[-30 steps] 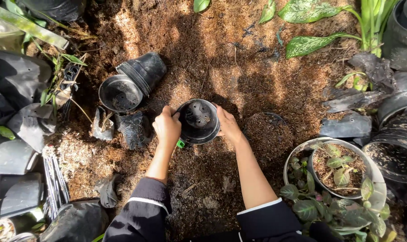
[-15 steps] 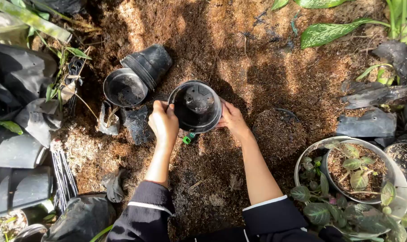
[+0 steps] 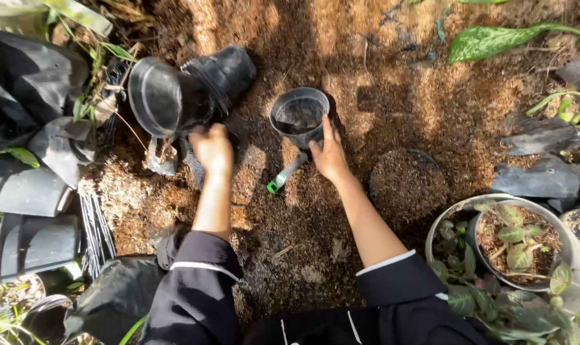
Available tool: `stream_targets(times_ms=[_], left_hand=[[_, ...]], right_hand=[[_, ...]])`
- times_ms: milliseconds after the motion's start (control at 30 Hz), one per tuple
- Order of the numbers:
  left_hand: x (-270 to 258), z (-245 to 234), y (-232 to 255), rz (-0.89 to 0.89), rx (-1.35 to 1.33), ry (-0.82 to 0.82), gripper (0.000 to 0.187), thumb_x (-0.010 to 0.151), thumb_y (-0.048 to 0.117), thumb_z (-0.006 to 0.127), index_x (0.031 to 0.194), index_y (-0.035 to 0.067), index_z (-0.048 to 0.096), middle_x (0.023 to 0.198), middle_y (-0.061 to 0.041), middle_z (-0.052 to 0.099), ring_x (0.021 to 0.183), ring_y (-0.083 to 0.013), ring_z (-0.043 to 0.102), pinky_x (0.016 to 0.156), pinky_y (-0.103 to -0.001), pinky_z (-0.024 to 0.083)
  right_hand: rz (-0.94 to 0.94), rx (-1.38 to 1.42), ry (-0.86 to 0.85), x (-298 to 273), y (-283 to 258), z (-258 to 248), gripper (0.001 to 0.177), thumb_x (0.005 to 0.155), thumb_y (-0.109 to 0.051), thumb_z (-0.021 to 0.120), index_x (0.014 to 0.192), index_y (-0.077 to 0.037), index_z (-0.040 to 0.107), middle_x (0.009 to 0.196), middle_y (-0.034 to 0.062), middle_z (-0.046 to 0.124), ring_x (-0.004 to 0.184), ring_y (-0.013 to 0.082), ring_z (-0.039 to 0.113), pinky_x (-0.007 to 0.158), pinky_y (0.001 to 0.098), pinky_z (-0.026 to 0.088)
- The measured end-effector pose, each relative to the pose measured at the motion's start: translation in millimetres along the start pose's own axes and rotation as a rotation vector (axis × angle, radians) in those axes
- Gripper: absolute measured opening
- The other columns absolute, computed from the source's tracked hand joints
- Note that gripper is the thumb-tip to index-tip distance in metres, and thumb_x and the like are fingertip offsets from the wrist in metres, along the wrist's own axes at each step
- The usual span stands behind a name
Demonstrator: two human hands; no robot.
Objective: Filling plastic nursery pots with a soil mixture using a hand trowel.
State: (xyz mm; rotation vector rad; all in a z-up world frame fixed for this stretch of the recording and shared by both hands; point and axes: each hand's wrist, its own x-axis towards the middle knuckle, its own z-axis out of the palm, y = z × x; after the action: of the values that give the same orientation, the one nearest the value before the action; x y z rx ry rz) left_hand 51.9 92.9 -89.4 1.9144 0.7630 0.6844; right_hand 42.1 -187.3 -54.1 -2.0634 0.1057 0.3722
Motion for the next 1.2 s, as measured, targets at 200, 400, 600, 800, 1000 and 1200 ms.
stream_targets(times_ms=[200,400,600,800,1000,1200], left_hand=[[-113,25,29,-0.276,0.391,-0.833,0.043,0.095,0.025,0.059,0.135,0.009,0.060,0.115,-0.016,0.074,0.096,-0.0294,0.078,0.088,-0.041,0.062],[-153,79,-25,0.684,0.800,-0.498,0.051,0.063,0.031,0.077,0.105,0.002,0.068,0.121,-0.024,0.070,0.102,-0.0441,0.071,0.076,-0.050,0.060],[-213,68,94,0.281,0.347,-1.151,0.046,0.112,0.038,0.046,0.112,0.002,0.074,0.090,-0.020,0.076,0.075,-0.0324,0.075,0.072,-0.049,0.063],[-256,97,114,0.036,0.072,-1.376,0.057,0.107,0.038,0.035,0.147,-0.002,0.045,0.077,-0.024,0.074,0.067,-0.0343,0.076,0.078,-0.045,0.058],[-224,103,110,-0.022,0.104,-1.563,0.062,0.107,0.050,0.030,0.136,-0.001,0.053,0.095,-0.020,0.076,0.077,-0.0280,0.078,0.084,-0.044,0.060],[-103,51,106,0.382,1.194,-1.297,0.059,0.096,0.056,0.058,0.125,0.005,0.064,0.109,-0.012,0.071,0.083,-0.0191,0.070,0.069,-0.033,0.060]], right_hand=[[-0.102,-0.045,0.041,23,42,11,0.039,0.112,-0.032,0.054,0.137,-0.003,0.048,0.133,0.0242,0.062,0.117,0.0322,0.066,0.100,0.0462,0.054],[-0.126,-0.211,0.429,21,78,0,0.019,0.085,-0.006,0.073,0.087,0.005,0.056,0.078,0.0190,0.067,0.066,0.0238,0.066,0.065,0.0366,0.055],[-0.328,0.231,0.811,-56,-9,-115,0.024,0.086,0.008,0.061,0.105,-0.004,0.056,0.094,0.0083,0.063,0.073,0.0145,0.067,0.056,0.0277,0.062],[-0.231,0.316,1.103,-138,-8,-204,0.054,0.086,0.011,0.054,0.134,-0.011,0.039,0.114,0.0133,0.059,0.086,0.0145,0.066,0.059,0.0262,0.058],[-0.273,0.207,1.141,-185,72,-229,0.023,0.100,0.005,0.063,0.123,0.004,0.067,0.107,0.0084,0.070,0.093,0.0100,0.062,0.088,0.0233,0.051],[0.083,0.052,0.712,-217,22,-194,0.024,0.092,-0.003,0.067,0.114,0.002,0.075,0.091,0.0041,0.066,0.077,0.0096,0.057,0.067,0.0262,0.046]])
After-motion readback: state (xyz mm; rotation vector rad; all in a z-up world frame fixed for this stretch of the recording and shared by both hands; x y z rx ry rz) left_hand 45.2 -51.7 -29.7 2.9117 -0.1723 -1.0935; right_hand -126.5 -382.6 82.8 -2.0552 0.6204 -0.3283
